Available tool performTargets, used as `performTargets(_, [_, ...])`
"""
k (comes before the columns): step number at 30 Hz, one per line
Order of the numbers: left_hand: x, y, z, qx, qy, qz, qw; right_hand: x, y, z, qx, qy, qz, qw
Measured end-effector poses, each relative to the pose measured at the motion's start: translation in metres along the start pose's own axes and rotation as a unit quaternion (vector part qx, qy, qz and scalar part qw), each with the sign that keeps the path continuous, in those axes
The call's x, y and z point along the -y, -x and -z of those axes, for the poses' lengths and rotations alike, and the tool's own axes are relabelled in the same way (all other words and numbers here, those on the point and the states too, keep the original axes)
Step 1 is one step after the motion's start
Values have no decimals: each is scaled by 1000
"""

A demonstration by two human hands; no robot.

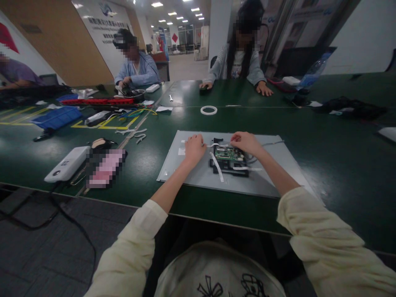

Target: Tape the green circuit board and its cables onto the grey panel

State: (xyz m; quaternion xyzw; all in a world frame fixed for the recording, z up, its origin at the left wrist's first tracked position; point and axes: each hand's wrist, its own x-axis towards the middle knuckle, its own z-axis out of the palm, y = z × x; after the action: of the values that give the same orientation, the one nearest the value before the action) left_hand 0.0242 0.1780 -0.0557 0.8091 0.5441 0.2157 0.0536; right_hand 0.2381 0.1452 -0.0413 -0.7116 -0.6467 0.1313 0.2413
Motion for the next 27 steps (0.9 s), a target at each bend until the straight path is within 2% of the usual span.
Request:
performTargets(2, [0,0,0,2,0,0,1000,9,8,2,-29,-1,54,998])
performTargets(5, [2,0,-1,0,0,0,1000,33,29,2,-50,5,225,973])
performTargets(8, [5,-1,-2,-6,-1,4,1000,64,60,-7,9,40,390,920])
performTargets(10, [8,-2,0,-12,-5,10,1000,81,79,-17,54,69,465,881])
performTargets(12, [12,-2,2,-20,-8,17,1000,91,94,-27,84,90,512,850])
performTargets(14, [15,-1,6,-30,-4,23,999,96,102,-35,97,100,531,836])
performTargets(16, [18,-1,9,-36,1,30,999,96,105,-39,96,104,529,836])
performTargets(21, [19,0,12,-45,8,30,999,92,106,-41,66,116,474,870])
performTargets(27, [17,1,15,-52,0,36,998,87,98,-44,13,144,356,923])
